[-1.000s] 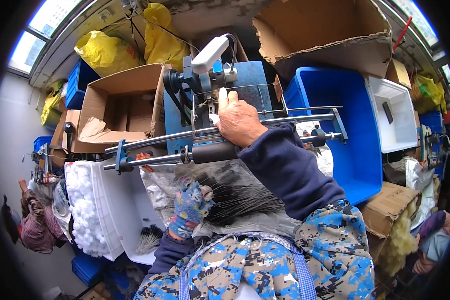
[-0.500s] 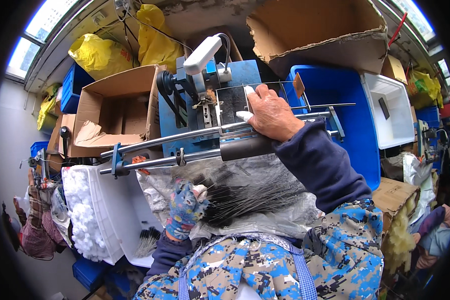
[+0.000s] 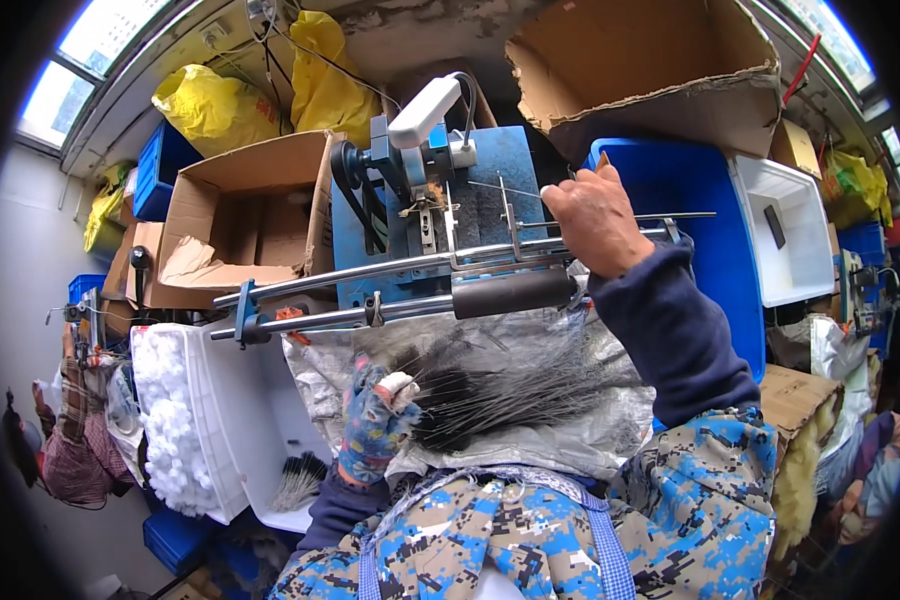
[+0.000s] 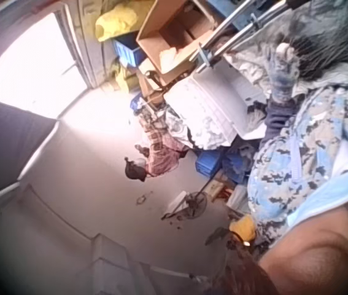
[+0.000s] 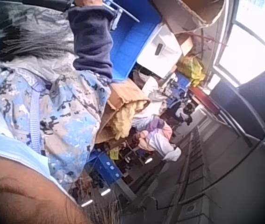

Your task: The person operates a blue machine by repeatedly pushing a white lever with their right hand while holding a bundle of thin black rods with their left hand. The person wears a patterned apron and gloves, and the workspace is cluttered with boxes and bins.

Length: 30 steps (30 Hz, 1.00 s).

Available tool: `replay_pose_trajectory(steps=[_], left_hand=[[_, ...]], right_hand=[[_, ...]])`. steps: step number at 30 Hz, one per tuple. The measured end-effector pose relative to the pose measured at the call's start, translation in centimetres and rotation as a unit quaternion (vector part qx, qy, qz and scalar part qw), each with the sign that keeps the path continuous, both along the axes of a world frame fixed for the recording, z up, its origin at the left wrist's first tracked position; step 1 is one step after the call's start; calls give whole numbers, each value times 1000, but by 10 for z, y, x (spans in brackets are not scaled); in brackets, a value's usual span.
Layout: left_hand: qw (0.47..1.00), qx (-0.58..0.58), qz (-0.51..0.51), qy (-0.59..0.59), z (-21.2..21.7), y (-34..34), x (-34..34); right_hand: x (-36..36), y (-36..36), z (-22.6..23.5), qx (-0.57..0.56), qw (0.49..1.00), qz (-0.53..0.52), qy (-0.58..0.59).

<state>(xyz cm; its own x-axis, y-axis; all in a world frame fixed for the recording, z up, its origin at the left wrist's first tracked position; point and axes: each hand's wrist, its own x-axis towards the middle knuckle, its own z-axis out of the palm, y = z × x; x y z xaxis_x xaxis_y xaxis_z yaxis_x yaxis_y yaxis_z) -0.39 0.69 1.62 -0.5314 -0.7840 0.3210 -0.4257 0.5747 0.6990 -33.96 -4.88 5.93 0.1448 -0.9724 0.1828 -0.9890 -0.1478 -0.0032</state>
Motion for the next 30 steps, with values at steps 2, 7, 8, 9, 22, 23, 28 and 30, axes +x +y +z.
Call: replay_pose_trajectory(steps=[2,7,8,9,22,23,28,30], left_hand=[[999,1,14,35,0,1,-1],[980,181,23,82,-2,11,-6],[992,118,-10,53,1,9,-11],[997,55,-42,24,3,5,-18],[982,39,-48,-181,-11,-2,-11],[967,8,-23,-255,-29,-1,-5],[923,-78,36,-376,-58,-7,10],[930,-54,9,-363,-64,-11,13]], right_hand=[[6,40,19,-15,997,24,-73],[41,113,15,114,960,135,-217],[53,112,15,122,953,150,-235],[69,107,14,82,933,158,-313],[77,63,58,53,522,107,-845],[62,59,66,33,576,90,-812],[29,9,45,-35,906,73,-415],[32,-16,28,-41,989,38,-136]])
